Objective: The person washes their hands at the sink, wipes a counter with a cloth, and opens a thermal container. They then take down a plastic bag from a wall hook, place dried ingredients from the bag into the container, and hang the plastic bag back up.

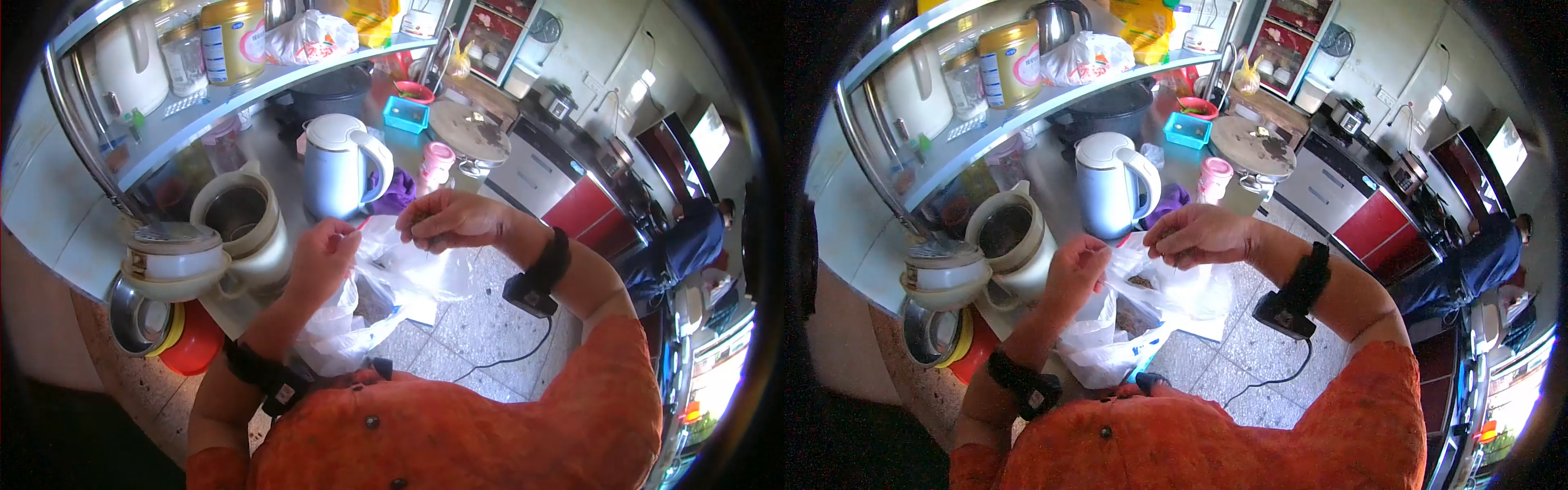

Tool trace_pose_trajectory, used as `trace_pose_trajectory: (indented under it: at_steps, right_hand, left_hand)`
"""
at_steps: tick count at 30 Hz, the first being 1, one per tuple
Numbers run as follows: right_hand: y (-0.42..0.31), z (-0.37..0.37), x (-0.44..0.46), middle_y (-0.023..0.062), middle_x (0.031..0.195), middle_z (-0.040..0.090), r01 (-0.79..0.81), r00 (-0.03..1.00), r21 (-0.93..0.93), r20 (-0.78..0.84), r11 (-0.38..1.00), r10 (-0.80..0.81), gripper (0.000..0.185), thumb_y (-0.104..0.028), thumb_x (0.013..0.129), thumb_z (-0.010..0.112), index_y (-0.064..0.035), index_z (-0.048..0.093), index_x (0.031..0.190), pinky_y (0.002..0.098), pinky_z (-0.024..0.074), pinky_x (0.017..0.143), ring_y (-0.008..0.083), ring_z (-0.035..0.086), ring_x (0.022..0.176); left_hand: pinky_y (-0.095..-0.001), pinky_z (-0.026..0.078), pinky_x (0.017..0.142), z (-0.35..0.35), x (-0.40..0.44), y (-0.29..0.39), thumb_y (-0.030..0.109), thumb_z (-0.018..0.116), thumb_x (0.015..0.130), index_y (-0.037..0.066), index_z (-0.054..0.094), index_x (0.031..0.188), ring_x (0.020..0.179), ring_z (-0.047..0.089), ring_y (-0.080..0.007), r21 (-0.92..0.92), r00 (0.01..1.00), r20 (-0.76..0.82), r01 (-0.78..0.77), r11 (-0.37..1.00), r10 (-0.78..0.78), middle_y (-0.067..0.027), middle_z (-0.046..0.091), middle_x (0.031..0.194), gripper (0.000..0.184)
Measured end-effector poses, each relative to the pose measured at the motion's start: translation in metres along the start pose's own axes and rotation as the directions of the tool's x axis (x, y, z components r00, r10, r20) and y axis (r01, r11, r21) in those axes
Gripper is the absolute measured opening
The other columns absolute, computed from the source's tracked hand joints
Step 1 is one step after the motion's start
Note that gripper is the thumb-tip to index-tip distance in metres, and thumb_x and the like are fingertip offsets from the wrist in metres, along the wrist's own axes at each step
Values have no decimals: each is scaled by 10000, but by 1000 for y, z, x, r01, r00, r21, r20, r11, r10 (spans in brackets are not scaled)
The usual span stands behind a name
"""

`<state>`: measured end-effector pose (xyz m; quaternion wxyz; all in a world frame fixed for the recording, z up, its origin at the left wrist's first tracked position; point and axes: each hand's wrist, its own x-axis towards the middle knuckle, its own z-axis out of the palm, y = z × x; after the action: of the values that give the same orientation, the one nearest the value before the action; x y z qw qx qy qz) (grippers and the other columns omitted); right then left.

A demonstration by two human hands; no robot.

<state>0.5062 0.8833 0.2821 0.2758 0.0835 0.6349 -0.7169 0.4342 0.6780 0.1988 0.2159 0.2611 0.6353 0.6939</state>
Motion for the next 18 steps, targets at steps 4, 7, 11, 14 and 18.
trace_pose_trajectory:
  at_steps: [4, 7, 11, 14, 18]
  right_hand:
    - [-26, -8, 28, 92, 866, 584, 61, 997, 128, 35, 990, -66, 201, -31, 789, 553, 28, 533, 980, 201, 439, 539, 120, 548, 665]
    - [-58, 22, 66, 88, 846, 580, 97, 993, 21, 68, 995, -99, 236, -47, 788, 558, 42, 508, 1001, 196, 434, 535, 122, 543, 661]
    - [-87, 52, 153, 68, 855, 568, 129, 963, -119, 250, 984, -96, 215, -71, 801, 548, 30, 519, 988, 201, 433, 527, 104, 528, 671]
    - [-93, 82, 193, 64, 848, 563, 137, 967, -180, 237, 974, -92, 195, -97, 791, 550, 22, 539, 946, 224, 447, 533, 127, 530, 674]
    - [-97, 111, 208, 115, 866, 588, 172, 984, -874, 137, 455, -110, 265, -142, 750, 559, 8, 564, 968, 282, 473, 632, 220, 567, 740]
  left_hand:
    - [-207, 367, 397, 2, -9, -8, 115, 539, 802, 12, 513, 805, 456, 448, -57, 28, 999, 4, -42, 999, 42, -6, 479, 561, 106]
    - [-205, 369, 402, 2, -17, -21, 114, 532, 811, 16, 512, 810, 462, 443, -52, 101, 993, 41, -116, 988, 113, -1, 477, 563, 100]
    - [-194, 376, 424, -3, -32, -19, 136, 528, 824, 11, 505, 846, 482, 444, -45, 64, 989, 149, -31, 997, 21, 10, 479, 602, 129]
    - [-192, 375, 431, -14, -35, -21, 143, 525, 828, 9, 507, 847, 492, 447, -45, 56, 989, 149, -27, 998, 19, 12, 481, 611, 136]
    - [-198, 386, 451, -24, -38, -20, 149, 527, 825, 14, 519, 842, 512, 451, -42, -31, 984, 174, 43, 999, -37, 14, 489, 623, 136]
